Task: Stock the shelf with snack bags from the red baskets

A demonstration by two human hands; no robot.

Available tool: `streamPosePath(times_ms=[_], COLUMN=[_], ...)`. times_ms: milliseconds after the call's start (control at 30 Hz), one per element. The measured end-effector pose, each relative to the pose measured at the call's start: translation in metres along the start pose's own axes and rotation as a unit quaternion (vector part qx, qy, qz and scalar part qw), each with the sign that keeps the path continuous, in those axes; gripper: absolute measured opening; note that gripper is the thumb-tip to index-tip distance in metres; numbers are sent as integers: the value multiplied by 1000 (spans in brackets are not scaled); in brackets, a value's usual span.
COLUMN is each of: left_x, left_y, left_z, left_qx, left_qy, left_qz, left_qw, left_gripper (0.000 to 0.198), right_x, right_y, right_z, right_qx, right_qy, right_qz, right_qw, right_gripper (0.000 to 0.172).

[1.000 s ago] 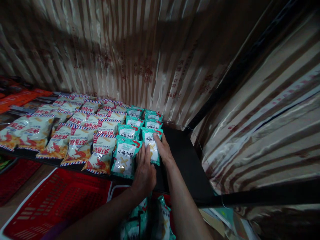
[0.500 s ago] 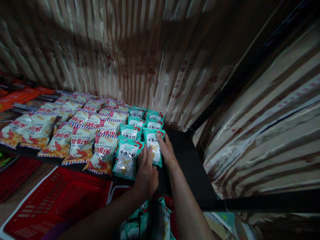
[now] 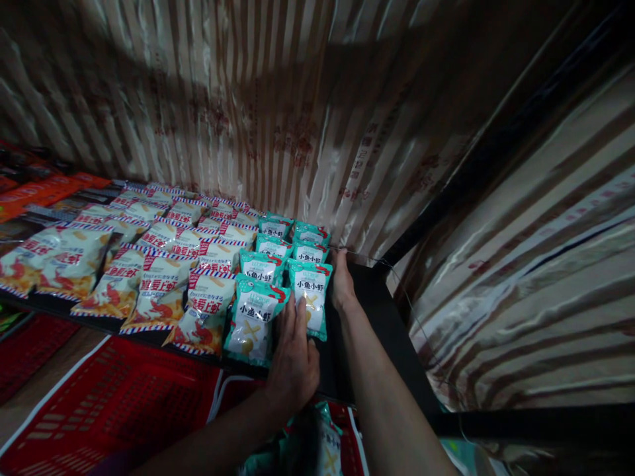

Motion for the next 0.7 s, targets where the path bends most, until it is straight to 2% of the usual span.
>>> streamPosePath(times_ms=[200,300,400,467,567,700], left_x=[-3,-4,-4,-3,-1,10], left_y=[-3,-3,-3,-2,-2,1], left_z=[0,-1,-2,-2,-1,3], left_qx=[-3,-5,-1,4,11,15], left_qy=[9,15,17,9,-16,-96], left_qz=[2,10,10,7,-15,-73], left_qw=[1000,1000,1000,1000,1000,993], left_gripper=[73,72,70,71,73,70], right_x=[3,5,3,-2,-9,-5], right_y=[-4,-1,0,-1,0,7], right_z=[-11,-10,-6,1,22,69], right_qx=[4,30,29,21,29,101], right_qy=[-32,-64,-78,-47,54,175], right_qz=[33,43,47,55,112,250], right_qw=[999,997,995,997,992,947], right_gripper=[80,80,81,80,73,69])
Point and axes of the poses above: each hand's wrist, its own z-axis away from the middle knuckle, its own y-axis out of the back of the hand, x = y × z, the point moved 4 cm from there along -z, towards the middle knuckle, and after that the axes turned 12 degrees about -y, right-handed, at the moved point
